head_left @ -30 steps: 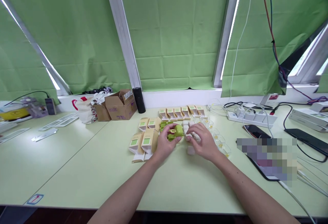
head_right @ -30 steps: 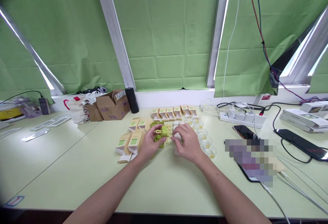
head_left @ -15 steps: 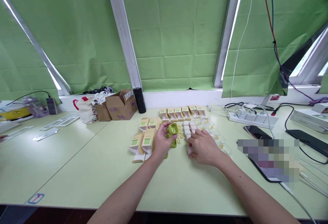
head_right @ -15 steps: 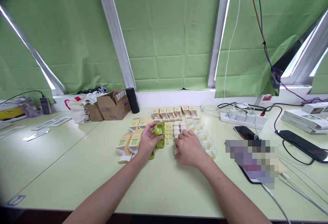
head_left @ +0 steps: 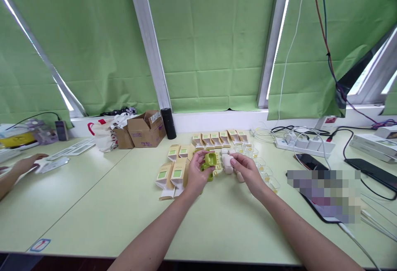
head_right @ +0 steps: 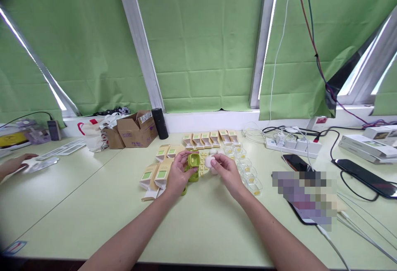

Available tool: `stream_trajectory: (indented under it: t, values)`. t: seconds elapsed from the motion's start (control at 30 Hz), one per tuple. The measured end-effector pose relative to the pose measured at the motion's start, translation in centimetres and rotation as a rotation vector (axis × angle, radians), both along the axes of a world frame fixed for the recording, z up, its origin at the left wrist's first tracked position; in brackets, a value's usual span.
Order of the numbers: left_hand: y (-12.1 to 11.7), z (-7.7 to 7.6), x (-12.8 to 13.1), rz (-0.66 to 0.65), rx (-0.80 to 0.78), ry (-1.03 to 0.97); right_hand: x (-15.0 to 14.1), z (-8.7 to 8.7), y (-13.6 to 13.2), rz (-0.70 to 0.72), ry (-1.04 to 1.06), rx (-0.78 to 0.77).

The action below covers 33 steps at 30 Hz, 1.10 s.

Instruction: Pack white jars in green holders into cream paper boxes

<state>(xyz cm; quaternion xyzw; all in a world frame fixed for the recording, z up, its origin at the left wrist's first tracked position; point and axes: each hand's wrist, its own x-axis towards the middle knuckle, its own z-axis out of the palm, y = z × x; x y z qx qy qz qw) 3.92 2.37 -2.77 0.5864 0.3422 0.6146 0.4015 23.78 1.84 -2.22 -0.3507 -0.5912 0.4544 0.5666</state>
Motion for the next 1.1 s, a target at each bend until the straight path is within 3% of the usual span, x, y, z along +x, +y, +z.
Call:
stream_trajectory:
  t: [0.13, 0.3, 0.6, 0.87, 1.1]
  values:
    - [-0.4, 0.2, 0.2, -0.008, 0.008, 0.037, -0.5, -0.1, 0.1, 0.058, 0.208, -0.106]
    - [-0.7, 0.2, 0.3, -0.016, 0.021, 0.045, -0.8, 0.1, 0.1, 0.116, 0.293, -0.143]
    - [-1.0, 0.1, 0.5, -0.005, 0.062, 0.097, -1.0, -0.3, -0.1, 0.116, 0.218, -0.108]
    - [-0.7, -0.9, 0.3, 0.099, 0.169, 0.299, -1.1, -1.0, 0.3, 0.057, 0.139, -0.072]
    - [-1.0, -0.7, 0.3, 0.129, 0.198, 0.343, -1.2, -1.1, 0.4, 0.024, 0.080, -0.064]
